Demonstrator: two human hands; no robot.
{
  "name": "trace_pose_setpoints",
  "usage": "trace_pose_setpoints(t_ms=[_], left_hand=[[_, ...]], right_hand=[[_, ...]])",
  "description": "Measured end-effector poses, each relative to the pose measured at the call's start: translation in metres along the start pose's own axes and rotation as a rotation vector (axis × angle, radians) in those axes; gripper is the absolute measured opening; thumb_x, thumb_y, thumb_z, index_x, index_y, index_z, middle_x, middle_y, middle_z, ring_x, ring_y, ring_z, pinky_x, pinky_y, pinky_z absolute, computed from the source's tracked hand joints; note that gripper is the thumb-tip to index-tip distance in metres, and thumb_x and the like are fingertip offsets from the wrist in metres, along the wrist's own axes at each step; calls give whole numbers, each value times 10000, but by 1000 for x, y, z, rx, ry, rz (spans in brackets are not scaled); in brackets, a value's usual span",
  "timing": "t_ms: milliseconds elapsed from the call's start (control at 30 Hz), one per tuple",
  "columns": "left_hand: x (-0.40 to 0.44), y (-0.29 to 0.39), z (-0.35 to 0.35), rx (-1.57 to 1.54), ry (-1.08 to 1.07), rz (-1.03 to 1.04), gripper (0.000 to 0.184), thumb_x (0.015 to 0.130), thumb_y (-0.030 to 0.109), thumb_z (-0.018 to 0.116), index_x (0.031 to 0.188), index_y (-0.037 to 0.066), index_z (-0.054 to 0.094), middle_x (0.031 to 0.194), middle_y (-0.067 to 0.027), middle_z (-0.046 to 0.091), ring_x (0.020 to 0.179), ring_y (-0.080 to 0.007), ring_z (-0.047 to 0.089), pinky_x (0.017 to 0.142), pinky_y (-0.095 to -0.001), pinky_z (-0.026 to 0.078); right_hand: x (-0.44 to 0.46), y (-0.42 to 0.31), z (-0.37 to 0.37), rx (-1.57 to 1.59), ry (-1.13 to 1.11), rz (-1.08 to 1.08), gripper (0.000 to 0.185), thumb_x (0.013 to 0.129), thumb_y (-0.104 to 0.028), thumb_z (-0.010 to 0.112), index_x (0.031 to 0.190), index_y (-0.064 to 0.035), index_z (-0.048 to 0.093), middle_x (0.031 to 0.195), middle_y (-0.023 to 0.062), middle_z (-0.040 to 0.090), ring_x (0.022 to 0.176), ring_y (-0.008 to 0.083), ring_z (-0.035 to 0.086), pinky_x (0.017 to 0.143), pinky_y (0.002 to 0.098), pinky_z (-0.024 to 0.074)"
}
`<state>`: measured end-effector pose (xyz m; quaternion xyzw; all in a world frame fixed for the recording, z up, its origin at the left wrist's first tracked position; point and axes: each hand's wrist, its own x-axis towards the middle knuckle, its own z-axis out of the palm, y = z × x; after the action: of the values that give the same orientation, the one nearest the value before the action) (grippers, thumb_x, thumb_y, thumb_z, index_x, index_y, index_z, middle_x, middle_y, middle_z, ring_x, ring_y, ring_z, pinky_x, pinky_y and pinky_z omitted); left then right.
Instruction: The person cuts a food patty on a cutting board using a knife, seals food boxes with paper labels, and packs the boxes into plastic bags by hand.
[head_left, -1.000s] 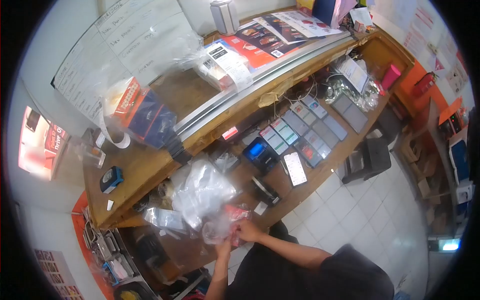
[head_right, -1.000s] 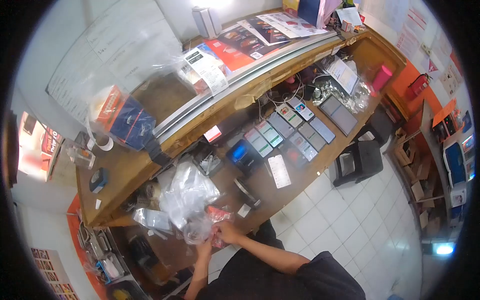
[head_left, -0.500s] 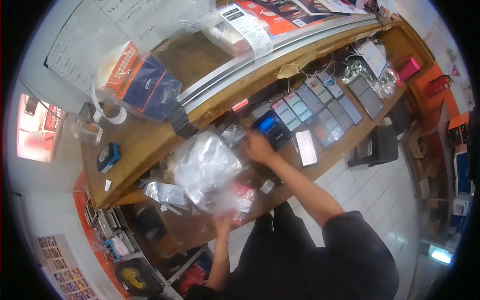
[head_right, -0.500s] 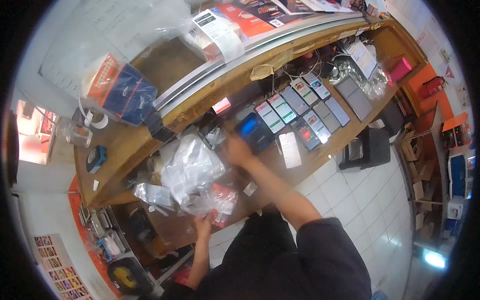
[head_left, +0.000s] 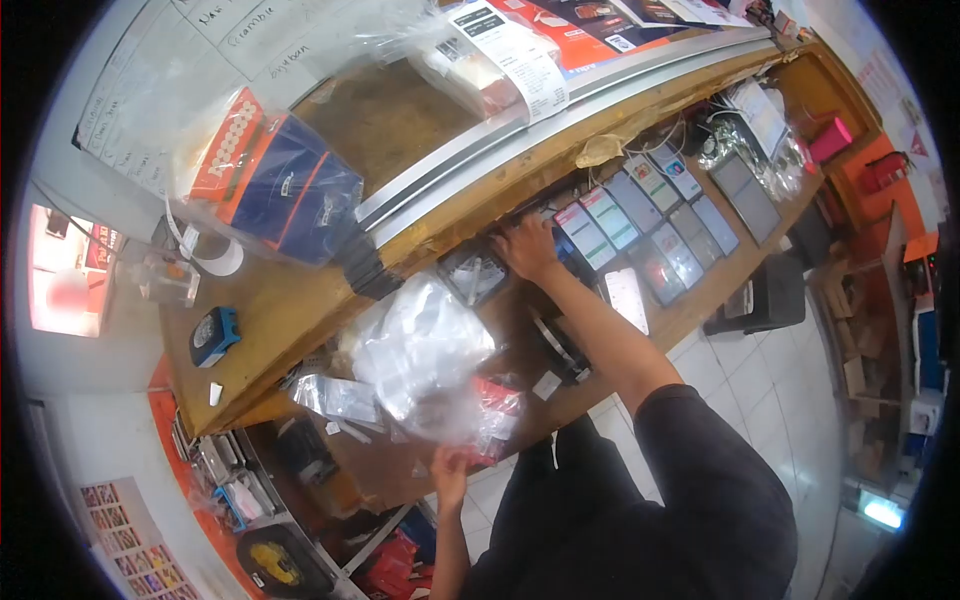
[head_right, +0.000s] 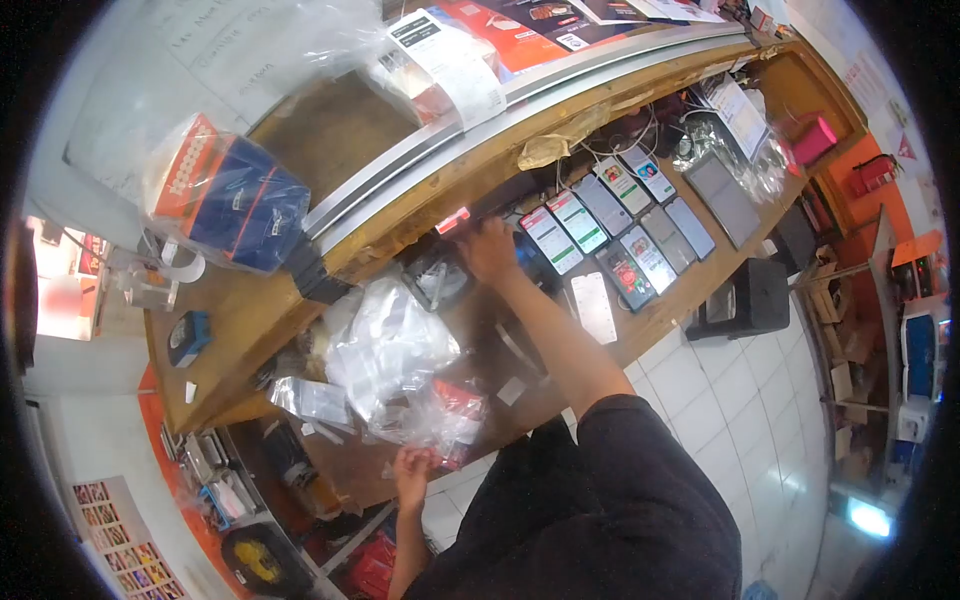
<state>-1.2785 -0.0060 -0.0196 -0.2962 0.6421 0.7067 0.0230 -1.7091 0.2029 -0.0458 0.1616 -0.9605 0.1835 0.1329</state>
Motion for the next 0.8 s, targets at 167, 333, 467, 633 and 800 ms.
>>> trace_pose_setpoints(t_ms=[167,333,467,633,800], left_hand=[[10,18,11,142,4,157,244,921,33,676,1145,-3,587,979,-55,685,812,-144,654,777,-278,536],[40,-13,3,258,-29,126,319,895,56,710,1170,-9,560,937,-59,660,708,-145,622,641,-273,516],[45,37,30,523,40,52,289,893,173,732,1095,-16,651,846,-66,639,681,-192,588,631,-349,488],[73,19,20,829,230,354,383,908,332,697,1054,-14,625,846,-184,627,763,-346,602,728,-455,482],[76,21,21,713,159,345,419,865,226,747,1173,-20,606,1031,-191,683,875,-323,653,821,-460,518]], right_hand=[[-24,-21,-52,171,-58,133,411,974,-356,545,1272,-75,583,1143,234,572,1106,410,534,922,549,414],[-137,-17,-136,486,54,297,342,948,-276,617,1203,-47,612,1084,209,574,1047,385,557,893,454,444],[-281,45,-139,567,-45,574,292,950,-234,615,1110,8,646,1017,227,632,972,371,600,857,431,479],[-411,167,-165,154,-89,497,277,847,-146,684,1085,-7,673,1076,231,657,1079,428,583,1011,504,441],[-348,270,-214,382,118,845,186,808,-102,676,948,19,697,905,217,663,820,351,647,766,427,525]])
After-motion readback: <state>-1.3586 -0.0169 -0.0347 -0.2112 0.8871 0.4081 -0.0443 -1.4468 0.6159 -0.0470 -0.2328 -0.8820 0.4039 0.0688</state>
